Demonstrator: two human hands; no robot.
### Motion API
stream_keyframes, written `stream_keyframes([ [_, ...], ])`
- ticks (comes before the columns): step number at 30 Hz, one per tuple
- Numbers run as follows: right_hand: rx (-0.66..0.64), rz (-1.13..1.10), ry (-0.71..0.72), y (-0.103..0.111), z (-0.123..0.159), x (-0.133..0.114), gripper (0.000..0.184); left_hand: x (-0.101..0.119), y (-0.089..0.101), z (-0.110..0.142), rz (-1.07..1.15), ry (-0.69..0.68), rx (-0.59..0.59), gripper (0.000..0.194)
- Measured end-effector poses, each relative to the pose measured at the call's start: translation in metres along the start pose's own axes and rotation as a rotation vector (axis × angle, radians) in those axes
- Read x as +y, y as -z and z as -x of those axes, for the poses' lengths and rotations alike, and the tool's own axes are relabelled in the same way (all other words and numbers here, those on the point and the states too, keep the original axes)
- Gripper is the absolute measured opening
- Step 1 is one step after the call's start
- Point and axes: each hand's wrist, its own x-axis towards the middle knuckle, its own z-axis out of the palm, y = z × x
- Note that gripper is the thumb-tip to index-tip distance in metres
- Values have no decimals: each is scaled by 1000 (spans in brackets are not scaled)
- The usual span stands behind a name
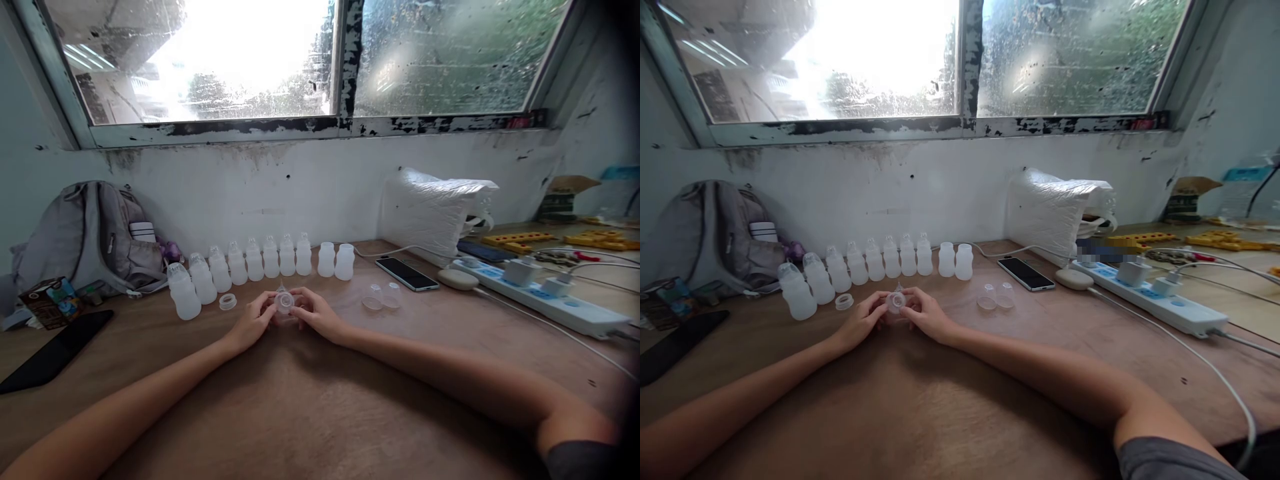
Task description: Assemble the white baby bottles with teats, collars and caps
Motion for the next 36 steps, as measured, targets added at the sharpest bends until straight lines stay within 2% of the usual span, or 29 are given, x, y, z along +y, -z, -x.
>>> stream_keyframes([
  [3,-16,-11,-3,0,0,2,31,-5,1,-2,77,56,11,27],
  [6,-1,-41,-8,-1,-1,5,32,-4,1,-1,97,52,32,26],
  [12,105,-80,-88,-1,-3,12,18,6,0,6,7,-95,4,23],
  [16,90,15,-105,0,-4,20,14,8,-4,9,-138,-216,-12,17],
  [19,76,100,-82,-1,-2,22,14,6,-5,9,-201,-242,1,14],
  [22,49,331,9,2,-2,16,11,5,-5,8,-226,-223,18,15],
  [25,-18,778,231,17,-11,-1,18,4,-4,8,-223,-192,49,19],
  [26,-39,939,283,26,-19,-8,20,3,-4,7,-214,-174,58,21],
  [27,-28,1078,278,36,-28,-16,23,3,-3,7,-203,-152,65,23],
  [28,35,1182,185,48,-39,-24,24,2,-3,6,-193,-127,72,24],
  [29,114,1245,32,60,-51,-30,26,0,-2,5,-184,-105,80,25],
  [32,247,1278,-168,97,-85,-41,37,-4,0,3,-158,-68,111,29],
  [36,257,1251,-404,125,-105,-31,45,-5,1,2,-140,-62,120,32],
])
